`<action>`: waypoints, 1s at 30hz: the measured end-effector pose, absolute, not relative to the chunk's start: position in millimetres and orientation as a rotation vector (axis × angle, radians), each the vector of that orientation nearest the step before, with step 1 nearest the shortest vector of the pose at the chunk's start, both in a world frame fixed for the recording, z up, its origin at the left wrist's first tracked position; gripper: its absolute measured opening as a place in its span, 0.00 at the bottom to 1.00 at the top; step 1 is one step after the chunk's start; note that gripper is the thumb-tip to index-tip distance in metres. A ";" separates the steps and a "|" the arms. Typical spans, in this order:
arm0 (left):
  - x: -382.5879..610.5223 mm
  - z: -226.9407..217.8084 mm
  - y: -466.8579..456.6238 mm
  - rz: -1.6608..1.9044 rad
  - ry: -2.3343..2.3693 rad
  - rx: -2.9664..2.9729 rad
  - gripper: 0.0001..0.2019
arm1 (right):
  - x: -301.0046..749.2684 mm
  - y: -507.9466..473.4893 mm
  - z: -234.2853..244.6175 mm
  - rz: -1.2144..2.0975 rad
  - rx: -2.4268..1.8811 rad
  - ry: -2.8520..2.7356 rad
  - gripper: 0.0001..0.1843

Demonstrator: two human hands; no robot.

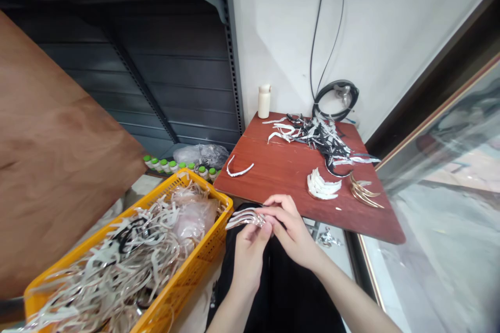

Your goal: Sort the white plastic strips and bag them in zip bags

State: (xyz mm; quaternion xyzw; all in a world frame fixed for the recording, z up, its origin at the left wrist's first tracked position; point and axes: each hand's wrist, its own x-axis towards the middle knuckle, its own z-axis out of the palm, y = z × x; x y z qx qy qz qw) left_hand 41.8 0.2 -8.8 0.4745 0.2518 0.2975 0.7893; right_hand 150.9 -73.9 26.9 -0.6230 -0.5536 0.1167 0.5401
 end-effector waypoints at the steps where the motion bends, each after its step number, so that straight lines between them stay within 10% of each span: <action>1: 41.6 -9.1 0.6 0.636 0.539 1.015 0.13 | 150.5 -73.1 24.4 0.265 -1.487 -1.308 0.17; 30: 42.9 2.6 24.4 0.291 0.351 1.700 0.16 | 192.2 -35.7 60.5 0.863 -1.590 -1.369 0.17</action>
